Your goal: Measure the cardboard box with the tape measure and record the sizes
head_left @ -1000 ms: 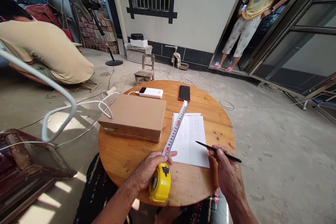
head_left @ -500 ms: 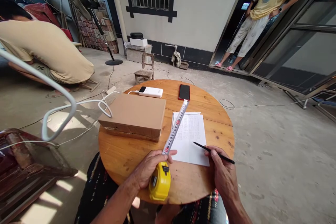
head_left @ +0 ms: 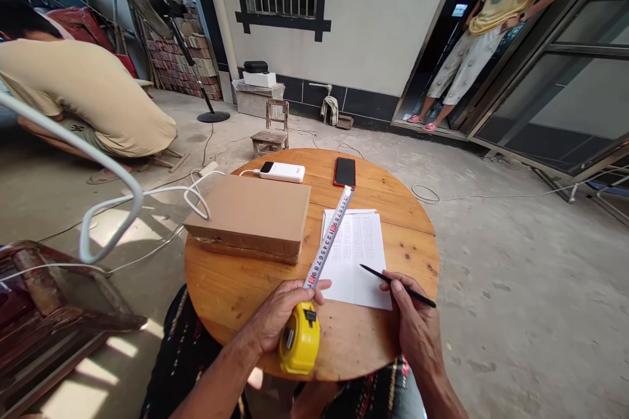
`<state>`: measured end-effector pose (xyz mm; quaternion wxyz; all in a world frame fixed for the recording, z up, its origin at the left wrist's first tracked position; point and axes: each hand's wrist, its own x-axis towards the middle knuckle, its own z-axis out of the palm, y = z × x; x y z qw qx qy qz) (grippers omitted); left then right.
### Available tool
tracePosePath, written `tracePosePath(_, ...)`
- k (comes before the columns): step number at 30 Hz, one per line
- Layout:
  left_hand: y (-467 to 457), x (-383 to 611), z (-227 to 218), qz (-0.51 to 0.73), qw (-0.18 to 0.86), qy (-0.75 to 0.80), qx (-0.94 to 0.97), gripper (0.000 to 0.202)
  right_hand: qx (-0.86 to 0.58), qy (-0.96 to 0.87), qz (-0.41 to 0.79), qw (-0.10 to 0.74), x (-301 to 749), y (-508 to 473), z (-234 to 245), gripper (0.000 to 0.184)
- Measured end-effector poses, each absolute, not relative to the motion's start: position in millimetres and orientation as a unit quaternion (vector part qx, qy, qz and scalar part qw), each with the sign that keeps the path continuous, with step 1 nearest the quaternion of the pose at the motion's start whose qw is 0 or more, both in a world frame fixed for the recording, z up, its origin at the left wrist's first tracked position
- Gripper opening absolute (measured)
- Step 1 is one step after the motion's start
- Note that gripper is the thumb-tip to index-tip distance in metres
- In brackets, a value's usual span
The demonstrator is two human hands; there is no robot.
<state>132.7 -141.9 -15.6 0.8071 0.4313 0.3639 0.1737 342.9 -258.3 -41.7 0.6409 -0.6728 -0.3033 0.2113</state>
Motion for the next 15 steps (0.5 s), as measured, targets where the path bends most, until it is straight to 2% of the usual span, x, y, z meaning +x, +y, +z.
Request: tracePosePath(15, -148, 140, 0, 0.182, 0.802, 0.380, 0.424, 0.017, -0.698, -0.339, 0.204, 0.597, 338, -264, -37, 0.026)
